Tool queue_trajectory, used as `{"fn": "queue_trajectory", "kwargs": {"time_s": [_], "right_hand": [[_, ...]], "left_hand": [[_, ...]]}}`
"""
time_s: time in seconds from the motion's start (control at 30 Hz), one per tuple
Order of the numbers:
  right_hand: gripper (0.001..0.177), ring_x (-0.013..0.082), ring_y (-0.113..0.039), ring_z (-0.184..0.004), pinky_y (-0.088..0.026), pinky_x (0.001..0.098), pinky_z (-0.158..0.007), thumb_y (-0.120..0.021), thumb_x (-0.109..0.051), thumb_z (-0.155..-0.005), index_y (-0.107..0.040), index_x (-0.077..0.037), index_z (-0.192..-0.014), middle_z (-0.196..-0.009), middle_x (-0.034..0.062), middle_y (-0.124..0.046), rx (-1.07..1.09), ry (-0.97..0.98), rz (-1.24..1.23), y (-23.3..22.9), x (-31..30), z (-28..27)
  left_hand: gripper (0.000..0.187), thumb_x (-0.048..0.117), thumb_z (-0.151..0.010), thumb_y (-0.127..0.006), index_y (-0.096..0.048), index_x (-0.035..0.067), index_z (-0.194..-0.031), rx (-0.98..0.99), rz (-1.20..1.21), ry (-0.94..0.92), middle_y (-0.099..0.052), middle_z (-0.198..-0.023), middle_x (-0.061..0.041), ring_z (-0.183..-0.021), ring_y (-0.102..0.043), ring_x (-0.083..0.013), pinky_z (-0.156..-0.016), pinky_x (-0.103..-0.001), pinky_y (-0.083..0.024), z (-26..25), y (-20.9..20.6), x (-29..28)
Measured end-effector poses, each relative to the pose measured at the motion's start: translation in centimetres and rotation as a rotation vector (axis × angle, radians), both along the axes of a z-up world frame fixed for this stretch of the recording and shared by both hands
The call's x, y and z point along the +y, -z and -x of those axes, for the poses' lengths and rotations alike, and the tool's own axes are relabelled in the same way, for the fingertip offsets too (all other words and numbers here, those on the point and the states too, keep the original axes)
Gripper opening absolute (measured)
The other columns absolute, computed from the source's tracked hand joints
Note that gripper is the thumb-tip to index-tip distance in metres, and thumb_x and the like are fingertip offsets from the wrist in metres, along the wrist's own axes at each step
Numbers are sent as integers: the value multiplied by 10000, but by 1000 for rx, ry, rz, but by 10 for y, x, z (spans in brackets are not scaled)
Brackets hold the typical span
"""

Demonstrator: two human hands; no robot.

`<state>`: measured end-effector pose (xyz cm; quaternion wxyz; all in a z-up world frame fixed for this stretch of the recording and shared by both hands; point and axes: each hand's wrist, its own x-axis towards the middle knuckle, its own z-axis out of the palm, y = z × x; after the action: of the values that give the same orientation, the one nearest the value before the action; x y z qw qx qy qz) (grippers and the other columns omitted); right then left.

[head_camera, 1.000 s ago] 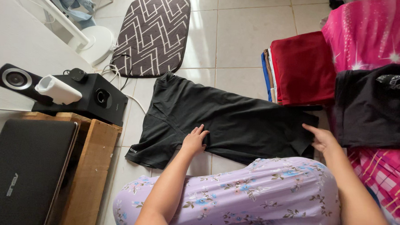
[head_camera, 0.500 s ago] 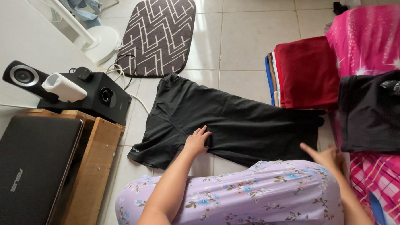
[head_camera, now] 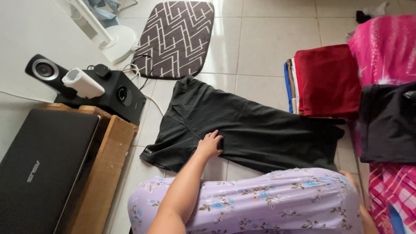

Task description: The person folds a black short-sleeved shirt on the floor. They smooth the fabric, fold the sleeves inward, fold the shirt in half lengthwise, then fold it into thirds to create a compact rectangle.

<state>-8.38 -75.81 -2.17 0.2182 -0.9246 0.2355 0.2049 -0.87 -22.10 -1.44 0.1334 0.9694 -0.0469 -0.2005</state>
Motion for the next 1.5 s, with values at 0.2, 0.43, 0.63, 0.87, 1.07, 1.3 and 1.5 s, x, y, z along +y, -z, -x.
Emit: {"fn": "queue_trajectory", "kwargs": {"time_s": [0.2, 0.43, 0.63, 0.87, 1.07, 1.3, 1.5], "right_hand": [[952, 375, -583, -1266, -459, 465, -1039, -811, -574, -775, -551, 53, -1443, -1364, 295, -611, 20, -110, -53, -24, -21, -19], [803, 314, -648, -1199, -493, 415, -1005, -767, -491, -854, -582, 24, -1442, -1293, 253, -687, -293, -251, -270, -122, 30, -106], [516, 174, -679, -1059, -529, 313, -906, -692, -339, -917, -618, -63, -1346, -1130, 98, -742, -287, -638, -697, -180, 225, -147], [379, 143, -641, -854, -549, 323, -786, -734, -211, -934, -659, -36, -1263, -957, 84, -701, -185, -741, -1051, -108, 393, -100], [362, 124, -713, -880, -565, 302, -819, -719, -254, -901, -687, -88, -1222, -965, 48, -761, -21, -799, -660, -71, 376, -85], [372, 148, -706, -893, -564, 314, -820, -727, -274, -905, -691, -91, -1226, -985, 57, -757, -22, -725, -580, -75, 373, -99], [394, 140, -710, -869, -572, 315, -815, -722, -304, -897, -691, -88, -1225, -978, 48, -766, -102, -795, -621, -94, 383, -93]], "left_hand": [[656, 528, -837, -725, -597, 220, -1402, -74, 113, -308, -568, -1442, -127, -1314, -559, -352, -1076, -472, -470, -19, -7, 66], [644, 340, -831, -715, -573, 148, -1429, 126, -55, -1146, -548, -1492, -134, -1402, -482, -344, -1129, -539, -385, 13, -18, 203], [912, 383, -736, -889, -434, 152, -1492, 313, -41, -1269, -441, -1526, -147, -1431, -399, -345, -1152, -583, -288, 25, 3, 217], [988, 583, -628, -851, -635, 16, -1407, 269, 253, -855, -647, -1459, -238, -1319, -630, -353, -1093, -461, -488, 52, 19, 280], [1206, 452, -686, -1020, -284, 90, -1570, 364, 46, -1164, -348, -1577, -246, -1441, -362, -403, -1138, -487, -389, 33, 35, 261], [682, 423, -745, -853, -670, 258, -1382, 603, -253, -963, -517, -1553, -46, -1490, -355, -359, -1147, -560, -395, 7, 5, 232], [487, 347, -704, -852, -835, 47, -1088, 240, 99, -803, -797, -1016, -142, -924, -764, -290, -823, -392, -562, -9, -40, 210]]}}
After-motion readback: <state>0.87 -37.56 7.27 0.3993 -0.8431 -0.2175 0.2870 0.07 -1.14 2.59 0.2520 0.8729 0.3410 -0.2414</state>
